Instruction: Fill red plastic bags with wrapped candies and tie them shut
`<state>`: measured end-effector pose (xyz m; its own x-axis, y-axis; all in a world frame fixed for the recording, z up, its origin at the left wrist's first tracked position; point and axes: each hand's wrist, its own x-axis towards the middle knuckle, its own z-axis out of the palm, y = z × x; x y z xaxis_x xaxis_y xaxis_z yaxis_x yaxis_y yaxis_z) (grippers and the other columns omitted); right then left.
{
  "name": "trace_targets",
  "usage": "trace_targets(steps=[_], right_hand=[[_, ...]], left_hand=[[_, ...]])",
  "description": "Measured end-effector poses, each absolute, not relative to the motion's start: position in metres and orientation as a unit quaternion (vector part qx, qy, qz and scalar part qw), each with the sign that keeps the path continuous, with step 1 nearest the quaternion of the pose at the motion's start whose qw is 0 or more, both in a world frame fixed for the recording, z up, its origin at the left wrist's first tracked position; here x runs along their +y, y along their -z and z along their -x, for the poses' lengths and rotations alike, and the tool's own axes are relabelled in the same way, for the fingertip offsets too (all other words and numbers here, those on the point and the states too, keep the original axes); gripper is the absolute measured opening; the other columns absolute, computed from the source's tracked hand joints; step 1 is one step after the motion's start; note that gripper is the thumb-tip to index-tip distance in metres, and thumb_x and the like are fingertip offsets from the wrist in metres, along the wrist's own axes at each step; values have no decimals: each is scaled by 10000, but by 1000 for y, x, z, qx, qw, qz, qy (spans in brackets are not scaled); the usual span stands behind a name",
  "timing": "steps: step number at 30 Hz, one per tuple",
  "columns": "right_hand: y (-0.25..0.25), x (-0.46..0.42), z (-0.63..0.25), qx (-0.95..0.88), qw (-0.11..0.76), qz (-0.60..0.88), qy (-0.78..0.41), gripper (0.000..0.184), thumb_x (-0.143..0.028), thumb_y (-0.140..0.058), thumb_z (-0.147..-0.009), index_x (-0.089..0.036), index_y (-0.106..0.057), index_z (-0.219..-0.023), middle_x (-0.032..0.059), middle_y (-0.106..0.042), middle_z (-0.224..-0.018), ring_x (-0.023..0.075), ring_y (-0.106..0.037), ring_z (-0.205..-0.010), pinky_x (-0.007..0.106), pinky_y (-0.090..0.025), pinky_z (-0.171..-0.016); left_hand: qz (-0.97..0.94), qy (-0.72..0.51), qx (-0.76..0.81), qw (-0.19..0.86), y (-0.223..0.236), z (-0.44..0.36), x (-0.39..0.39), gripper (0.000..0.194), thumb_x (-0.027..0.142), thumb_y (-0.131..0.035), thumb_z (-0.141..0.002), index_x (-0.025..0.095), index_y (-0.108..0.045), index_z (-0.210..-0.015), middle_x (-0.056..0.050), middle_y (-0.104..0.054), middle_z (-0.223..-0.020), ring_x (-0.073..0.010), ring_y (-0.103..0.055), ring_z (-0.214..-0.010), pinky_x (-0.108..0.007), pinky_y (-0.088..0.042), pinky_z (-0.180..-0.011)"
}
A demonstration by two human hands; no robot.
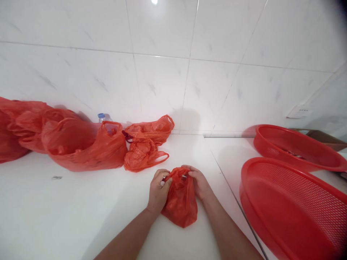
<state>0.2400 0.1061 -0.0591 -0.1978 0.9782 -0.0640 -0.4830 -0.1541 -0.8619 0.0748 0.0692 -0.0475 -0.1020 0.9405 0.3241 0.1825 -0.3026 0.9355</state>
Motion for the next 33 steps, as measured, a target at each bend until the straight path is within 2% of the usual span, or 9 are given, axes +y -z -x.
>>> trace_targets(steps=[2,4,9,14,20,26,29,31,33], right_hand=[[58,107,-243,-365,556,337,-667,256,-362,-647,-700,-184,-668,-883,55,-678,-846,193,-615,-746,359,-481,-739],[58,108,-246,-380,567,363,-634,231,-359,-673,-686,-191,-660,-844,45,-665,-788,180,-601,-687,352,-481,-695],[56,114,-260,-410,618,453,-495,127,-296,-658,-678,-222,-576,-742,-8,-606,-704,163,-548,-660,323,-436,-673],[54,122,-289,-416,655,573,-265,60,-263,-543,-744,-209,-551,-719,6,-569,-765,177,-492,-775,315,-364,-752],[54,127,-303,-431,636,627,-131,91,-230,-445,-783,-203,-526,-750,30,-543,-837,184,-488,-811,322,-364,-766],[62,127,-301,-466,613,626,-125,114,-199,-450,-767,-193,-541,-836,42,-554,-855,193,-509,-839,336,-399,-778],[65,124,-294,-498,598,607,-160,193,-266,-448,-814,-190,-570,-943,64,-591,-956,203,-535,-922,353,-422,-826],[65,120,-285,-532,586,579,-194,262,-330,-430,-853,-199,-577,-1025,76,-589,-1076,206,-534,-1020,358,-427,-880],[64,115,-274,-582,566,527,-250,327,-364,-426,-872,-214,-545,-1138,82,-553,-1194,204,-512,-1110,364,-412,-943]], left_hand=[[-571,-572,492,325,46,-74,69,80,241,-564,-787,214,-611,-727,-20,-544,-831,-174,-522,-808,-275,-409,-734],[-563,-577,492,329,44,-73,68,94,267,-576,-781,219,-632,-723,-11,-536,-771,-168,-513,-757,-268,-405,-705],[-552,-606,495,289,43,-70,68,75,260,-568,-798,228,-636,-804,-5,-571,-783,-168,-519,-765,-271,-399,-749],[-586,-600,489,240,45,-63,70,111,238,-518,-839,214,-555,-738,4,-522,-739,-156,-490,-722,-261,-385,-694],[-592,-600,484,234,45,-63,69,134,255,-479,-872,211,-501,-748,7,-487,-744,-151,-474,-707,-261,-379,-668],[-599,-600,499,181,49,-56,72,108,252,-487,-872,208,-517,-778,3,-490,-755,-145,-476,-722,-263,-394,-688],[-596,-599,506,175,54,-52,76,87,279,-517,-854,208,-539,-900,-21,-522,-880,-159,-512,-825,-283,-426,-742],[-605,-587,504,192,58,-53,79,287,321,-546,-834,222,-507,-1100,-61,-517,-1079,-196,-516,-983,-331,-441,-817],[-629,-562,486,229,62,-55,81,536,396,-589,-797,243,-405,-1277,-100,-434,-1284,-252,-452,-1157,-402,-423,-903]])
